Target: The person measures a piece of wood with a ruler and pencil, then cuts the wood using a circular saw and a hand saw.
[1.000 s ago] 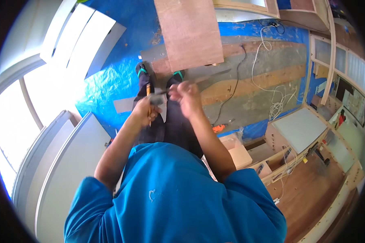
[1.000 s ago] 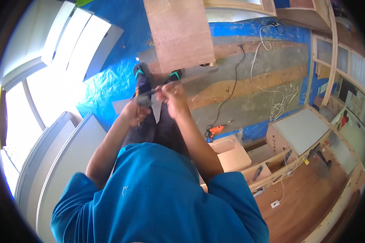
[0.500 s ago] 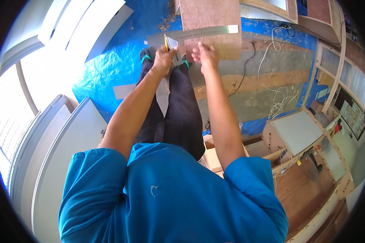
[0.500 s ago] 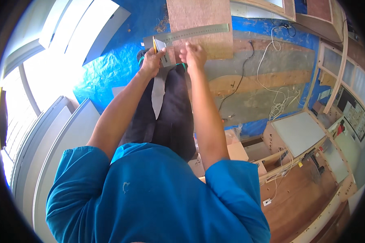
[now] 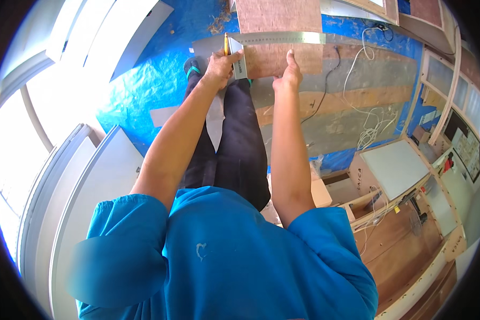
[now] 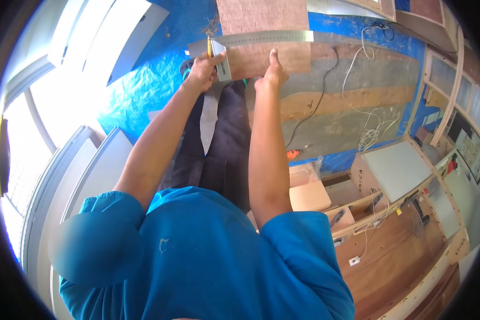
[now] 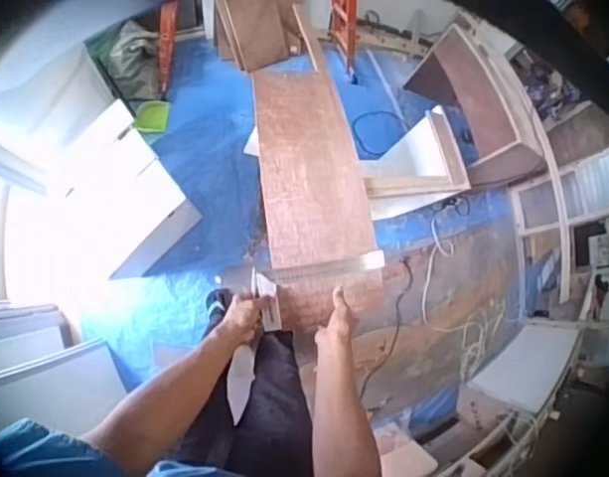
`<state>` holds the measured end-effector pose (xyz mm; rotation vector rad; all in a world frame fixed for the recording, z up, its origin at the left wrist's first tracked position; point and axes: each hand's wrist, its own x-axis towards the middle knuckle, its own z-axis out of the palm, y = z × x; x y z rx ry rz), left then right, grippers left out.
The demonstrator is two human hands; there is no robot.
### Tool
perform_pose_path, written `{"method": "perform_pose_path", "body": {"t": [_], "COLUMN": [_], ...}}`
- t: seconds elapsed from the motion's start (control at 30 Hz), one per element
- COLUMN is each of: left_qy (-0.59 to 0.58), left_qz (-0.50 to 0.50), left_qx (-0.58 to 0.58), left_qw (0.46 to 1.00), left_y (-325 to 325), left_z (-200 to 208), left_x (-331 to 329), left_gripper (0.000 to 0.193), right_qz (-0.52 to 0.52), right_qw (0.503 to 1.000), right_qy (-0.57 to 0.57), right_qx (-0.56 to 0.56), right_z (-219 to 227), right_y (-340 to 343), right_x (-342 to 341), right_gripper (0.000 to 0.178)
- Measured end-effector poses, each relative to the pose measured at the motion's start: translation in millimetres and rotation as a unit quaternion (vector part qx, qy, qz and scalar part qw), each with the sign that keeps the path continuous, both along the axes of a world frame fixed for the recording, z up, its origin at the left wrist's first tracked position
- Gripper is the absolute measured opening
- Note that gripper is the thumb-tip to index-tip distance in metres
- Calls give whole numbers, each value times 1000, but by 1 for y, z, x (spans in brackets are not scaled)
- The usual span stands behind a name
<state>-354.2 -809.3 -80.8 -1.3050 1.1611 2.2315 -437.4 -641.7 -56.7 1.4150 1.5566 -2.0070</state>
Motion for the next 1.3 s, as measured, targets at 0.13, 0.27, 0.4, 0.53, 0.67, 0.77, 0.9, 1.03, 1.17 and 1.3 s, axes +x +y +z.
{"method": "perform_pose_path", "body": {"t": [0.13,0.27,0.4,0.53,0.67,0.77,0.9,1.03,1.17,1.3], "left_qy": [13,7,-1,6,12,15,18,9,5,16], "left_qz": [-3,11,-10,-3,-7,-12,-17,-24,-29,-21], "left_qx": [-17,-14,-32,-16,-10,4,20,17,8,32], "left_qw": [1000,1000,999,1000,1000,1000,999,1000,1000,999], "left_y": [3,-1,2,1,-3,-4,-7,-7,-8,-10], "left_z": [4,-1,1,1,1,0,-2,-3,-3,-5], "left_x": [-2,5,-1,0,1,-1,0,0,-1,0], "left_gripper": [26,28,29,33,35,34,35,36,35,33], "right_qz": [-58,-21,17,26,58,44,50,57,60,68], "right_qw": [986,967,942,937,921,927,924,931,928,926], "right_qy": [-106,-156,-202,-207,-245,-230,-234,-200,-207,-213], "right_qx": [114,200,268,279,297,294,298,300,304,305], "right_z": [1,29,19,16,19,15,15,12,13,18], "right_y": [-20,-48,-54,-60,-67,-67,-68,-67,-67,-70], "right_x": [-21,-23,-28,-29,-32,-33,-33,-28,-27,-27], "right_gripper": [83,115,154,158,158,157,156,157,158,157]}}
